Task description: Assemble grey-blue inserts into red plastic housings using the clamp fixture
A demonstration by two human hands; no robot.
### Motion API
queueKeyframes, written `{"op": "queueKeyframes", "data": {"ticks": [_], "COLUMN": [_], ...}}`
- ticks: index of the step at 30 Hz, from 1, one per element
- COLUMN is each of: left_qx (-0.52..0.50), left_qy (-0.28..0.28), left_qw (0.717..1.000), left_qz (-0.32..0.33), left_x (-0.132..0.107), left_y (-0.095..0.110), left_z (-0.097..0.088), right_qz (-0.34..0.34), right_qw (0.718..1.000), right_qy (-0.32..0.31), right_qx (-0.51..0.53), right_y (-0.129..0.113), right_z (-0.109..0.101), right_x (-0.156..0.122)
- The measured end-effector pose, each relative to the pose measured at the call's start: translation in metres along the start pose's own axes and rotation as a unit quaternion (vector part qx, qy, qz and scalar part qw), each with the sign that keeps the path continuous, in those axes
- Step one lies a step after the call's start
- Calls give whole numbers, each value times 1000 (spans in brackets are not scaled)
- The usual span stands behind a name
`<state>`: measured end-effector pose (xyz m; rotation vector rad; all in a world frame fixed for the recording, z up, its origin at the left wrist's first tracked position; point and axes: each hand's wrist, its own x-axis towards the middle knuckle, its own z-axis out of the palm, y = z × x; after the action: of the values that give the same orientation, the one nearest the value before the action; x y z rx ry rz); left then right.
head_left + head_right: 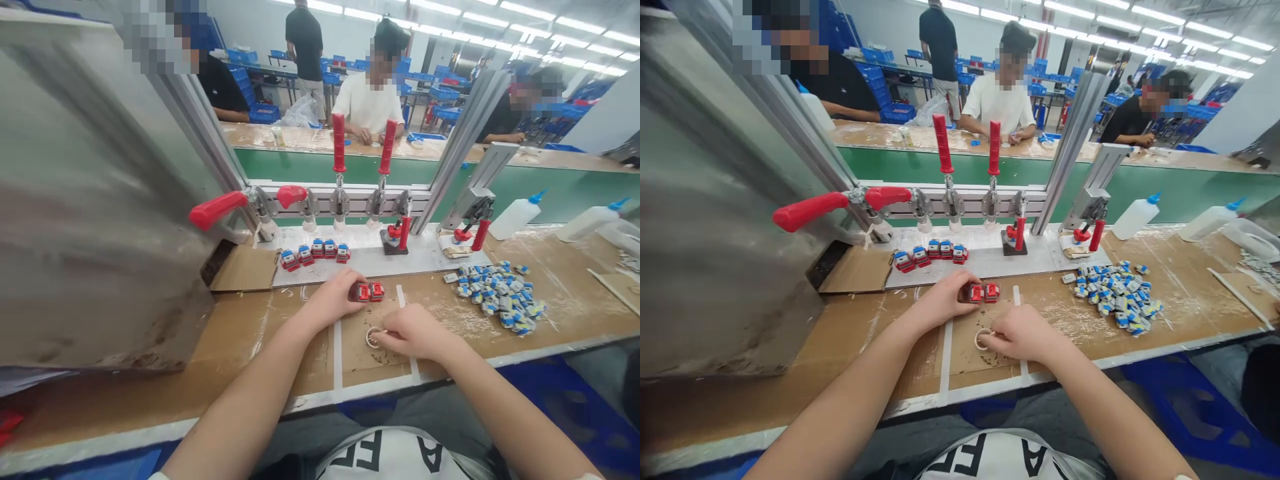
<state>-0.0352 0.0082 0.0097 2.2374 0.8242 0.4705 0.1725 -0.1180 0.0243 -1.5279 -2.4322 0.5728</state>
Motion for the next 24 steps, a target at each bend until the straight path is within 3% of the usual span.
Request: {"op": "queueKeyframes", "data": {"ticks": [3,4,6,8,10,13,18,24], "left_qx": [-37,-56,-94,-126,-157,-202,-195,-168], "left_qy": [51,68,92,106,110,102,97,81], "left_qw": [998,996,990,985,980,973,976,982], "left_qz": [-21,-31,-46,-56,-58,-45,-30,-24], "left_x": [5,6,6,6,5,4,3,3], "left_y": [-2,-2,-2,0,1,4,7,7], "left_z": [2,3,4,4,4,5,8,11], "right_qz": [123,188,318,365,353,296,191,133], "right_qw": [988,971,912,874,873,898,960,972], "right_qy": [47,82,146,144,120,125,89,-7], "right_qx": [-85,-120,-213,-288,-314,-300,-184,-191], "right_y": [25,40,74,105,125,135,122,103], "right_z": [-24,-32,-45,-50,-50,-44,-41,-43], "right_x": [-17,-25,-40,-52,-58,-57,-42,-10]}}
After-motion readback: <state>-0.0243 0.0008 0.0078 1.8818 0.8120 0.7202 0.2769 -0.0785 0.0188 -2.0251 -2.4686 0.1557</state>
